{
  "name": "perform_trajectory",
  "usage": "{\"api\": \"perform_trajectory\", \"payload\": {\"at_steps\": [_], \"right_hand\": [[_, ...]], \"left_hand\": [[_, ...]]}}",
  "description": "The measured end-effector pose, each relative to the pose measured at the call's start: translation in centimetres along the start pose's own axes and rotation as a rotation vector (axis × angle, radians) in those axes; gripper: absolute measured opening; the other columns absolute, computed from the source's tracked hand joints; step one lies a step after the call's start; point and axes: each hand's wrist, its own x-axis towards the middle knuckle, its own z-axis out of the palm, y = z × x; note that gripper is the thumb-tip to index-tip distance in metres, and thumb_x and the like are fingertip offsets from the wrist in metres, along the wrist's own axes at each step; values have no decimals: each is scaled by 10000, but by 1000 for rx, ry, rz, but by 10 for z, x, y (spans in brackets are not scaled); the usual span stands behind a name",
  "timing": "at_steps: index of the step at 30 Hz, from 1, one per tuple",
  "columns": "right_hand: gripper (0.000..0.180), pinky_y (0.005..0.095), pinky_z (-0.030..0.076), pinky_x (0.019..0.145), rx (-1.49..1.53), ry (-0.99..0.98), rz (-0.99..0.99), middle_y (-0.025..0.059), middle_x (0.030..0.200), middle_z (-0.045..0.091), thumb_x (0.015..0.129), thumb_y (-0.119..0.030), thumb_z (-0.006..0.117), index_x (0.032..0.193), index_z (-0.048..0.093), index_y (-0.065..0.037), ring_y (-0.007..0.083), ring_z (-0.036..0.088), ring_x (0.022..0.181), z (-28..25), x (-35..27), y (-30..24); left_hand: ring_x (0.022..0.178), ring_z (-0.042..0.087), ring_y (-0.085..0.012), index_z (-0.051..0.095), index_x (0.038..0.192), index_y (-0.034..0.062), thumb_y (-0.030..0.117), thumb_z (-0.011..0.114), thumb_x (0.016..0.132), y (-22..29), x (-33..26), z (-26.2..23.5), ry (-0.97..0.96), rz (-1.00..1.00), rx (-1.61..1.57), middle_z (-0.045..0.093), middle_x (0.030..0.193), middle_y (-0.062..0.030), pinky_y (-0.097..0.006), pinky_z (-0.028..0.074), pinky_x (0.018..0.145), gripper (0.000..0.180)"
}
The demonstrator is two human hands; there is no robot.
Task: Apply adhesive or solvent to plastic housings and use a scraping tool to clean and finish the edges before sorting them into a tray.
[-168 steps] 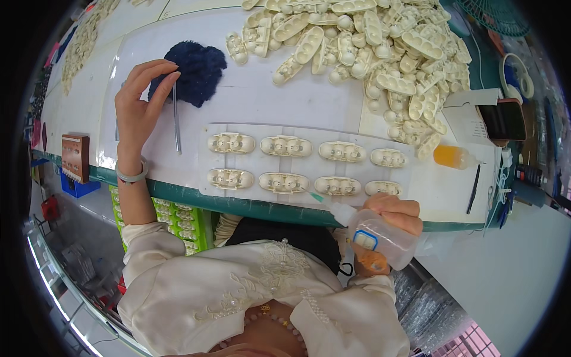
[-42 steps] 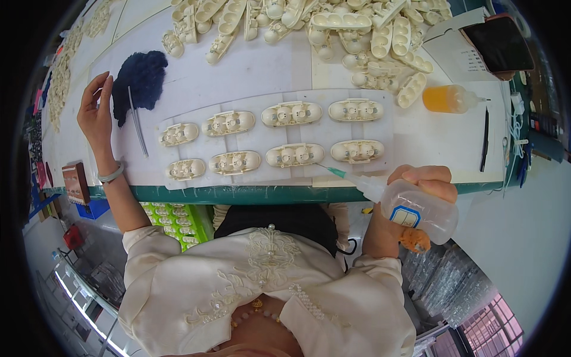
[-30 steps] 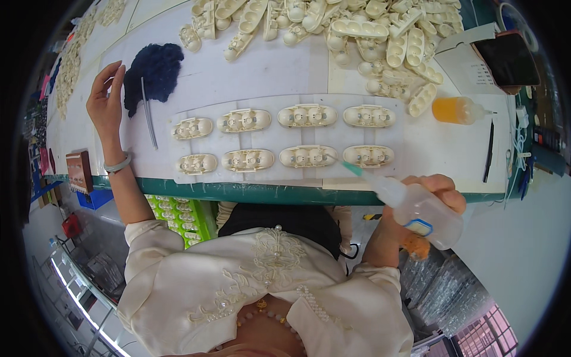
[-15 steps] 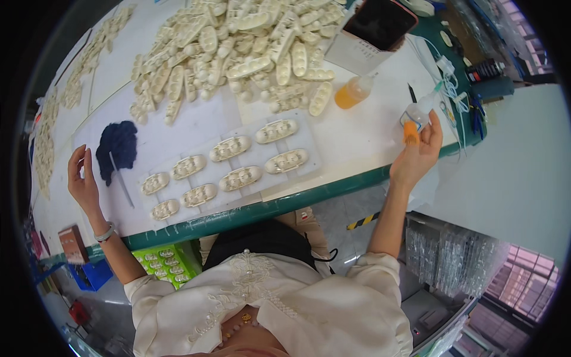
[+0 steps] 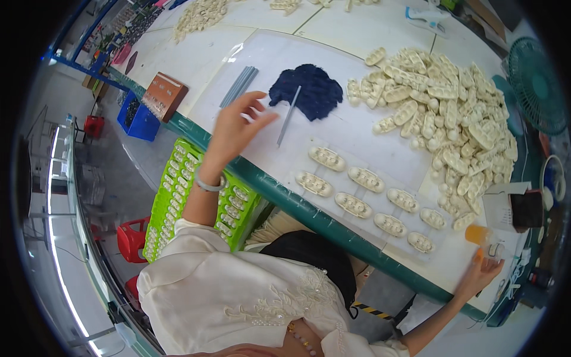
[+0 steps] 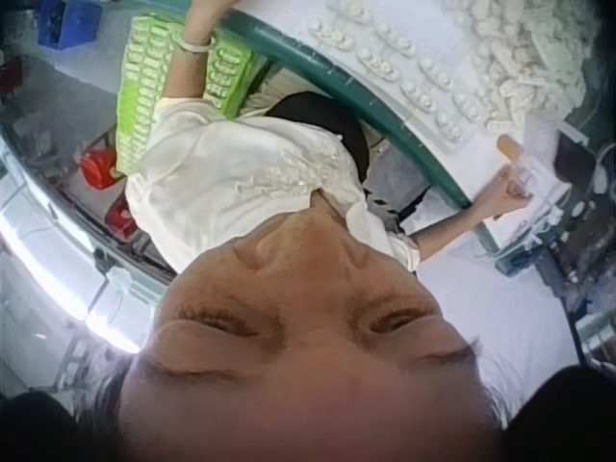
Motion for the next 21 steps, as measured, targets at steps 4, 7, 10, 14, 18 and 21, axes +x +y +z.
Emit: {"api": "perform_trajectory", "payload": {"at_steps": [4, 7, 10, 14, 18, 21], "right_hand": [[653, 356, 363, 978, -103, -21, 60, 192, 1274, 431, 813, -80, 631, 1355, 274, -9, 235, 449, 1159, -17, -23, -42], [622, 363, 366, 969, -161, 7, -44, 189, 1255, 455, 811, -86, 639, 1338, 317, -12, 239, 461, 1147, -34, -47, -101], [556, 354, 397, 927, -132, 13, -202, 176, 1204, 504, 824, -66, 609, 1313, 354, 5, 235, 493, 1105, -25, -66, -154], [529, 327, 426, 885, 256, -406, -244, 157, 1173, 518, 801, -16, 582, 1285, 374, 34, 199, 571, 966, 13, -94, -199], [530, 307, 507, 674, 371, -1145, -119, 93, 977, 599, 794, -94, 639, 1272, 418, -30, 175, 614, 817, 66, -114, -250], [446, 313, 506, 641, 207, -1356, -276, 69, 920, 610, 806, -30, 604, 1231, 476, -68, 171, 615, 821, 72, -127, -244]], "left_hand": [[644, 577, -180, 523, 1129, 27, 210, 699, 757, -18, 13, 34, -12, 154, 140, 596, 757, -85, -298, 475, 590, 451], [632, 576, -183, 506, 1138, 13, 173, 643, 796, -23, 28, 31, -80, 174, 124, 594, 772, -91, -298, 472, 584, 402], [629, 597, -152, 529, 1095, -13, 115, 566, 841, -19, 35, 6, -164, -38, -299, 594, 752, -86, -277, 478, 562, 286], [664, 603, -130, 577, 1074, 0, 38, 517, 846, 59, 2, -29, -490, -9, -398, 607, 806, -83, -247, 472, 536, 238], [653, 598, -168, 582, 1094, 28, 66, 624, 761, 96, -57, -3, -810, 832, -162, 595, 801, -81, -271, 478, 505, 338], [704, 601, -223, 517, 1131, 29, 98, 593, 774, 104, -76, 6, -912, 868, -143, 558, 798, -80, -309, 496, 550, 371]]}}
